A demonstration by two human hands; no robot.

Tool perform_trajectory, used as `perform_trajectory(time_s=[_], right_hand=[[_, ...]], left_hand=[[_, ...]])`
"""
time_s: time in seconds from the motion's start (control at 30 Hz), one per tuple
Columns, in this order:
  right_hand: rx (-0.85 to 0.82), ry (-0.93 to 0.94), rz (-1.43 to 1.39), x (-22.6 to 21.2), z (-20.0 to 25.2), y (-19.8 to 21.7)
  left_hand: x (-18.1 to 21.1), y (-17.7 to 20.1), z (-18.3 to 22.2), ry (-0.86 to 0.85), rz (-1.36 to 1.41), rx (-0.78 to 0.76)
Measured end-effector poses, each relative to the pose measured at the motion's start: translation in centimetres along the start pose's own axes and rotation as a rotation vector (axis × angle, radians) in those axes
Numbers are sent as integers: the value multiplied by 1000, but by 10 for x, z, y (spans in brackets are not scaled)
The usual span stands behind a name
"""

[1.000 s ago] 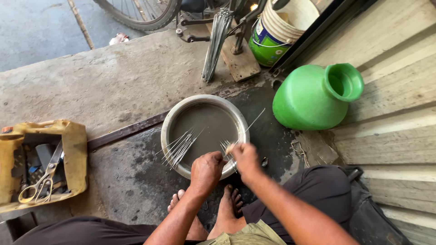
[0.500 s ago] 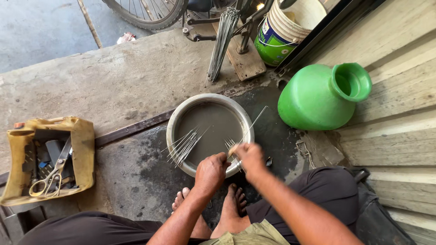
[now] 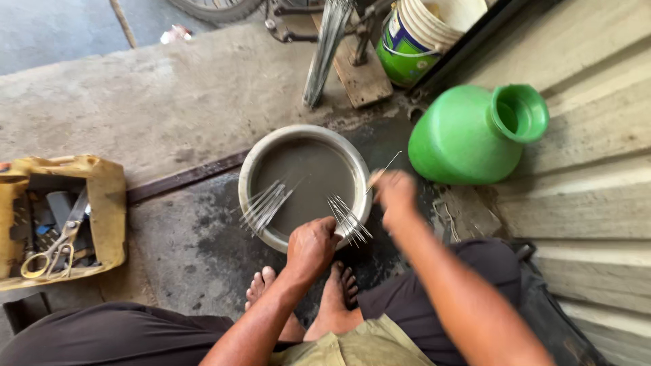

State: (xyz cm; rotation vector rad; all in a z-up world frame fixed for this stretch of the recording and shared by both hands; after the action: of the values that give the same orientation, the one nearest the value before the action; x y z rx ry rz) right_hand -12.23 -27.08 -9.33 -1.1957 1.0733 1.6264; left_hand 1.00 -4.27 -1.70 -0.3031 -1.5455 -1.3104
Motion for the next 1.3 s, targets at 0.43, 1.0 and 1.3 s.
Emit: perform_trajectory(time_s=[0.43,1.0,1.3], right_hand=[[-432,6,504,-17,86,-53],[-719,233,744,-24,118,-91],[-625,279,917,29,108,-85]], left_hand=[[-42,11,-33,224,52,-31],[-76,2,-46,344,696,89],[-50,88,-49,165,363,318]])
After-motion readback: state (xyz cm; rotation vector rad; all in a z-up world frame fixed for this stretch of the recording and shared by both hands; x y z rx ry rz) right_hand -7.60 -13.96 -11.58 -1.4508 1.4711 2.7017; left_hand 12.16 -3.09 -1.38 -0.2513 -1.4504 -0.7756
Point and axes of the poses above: each hand's wrist, its own z-axis away from the middle knuckle, its own y-axis out of the back of the hand, x = y × z, the point moved 6 cm from there along -z, towards the middle knuckle, and after that the axes turned 6 degrees about y, right-handed, at the moved point
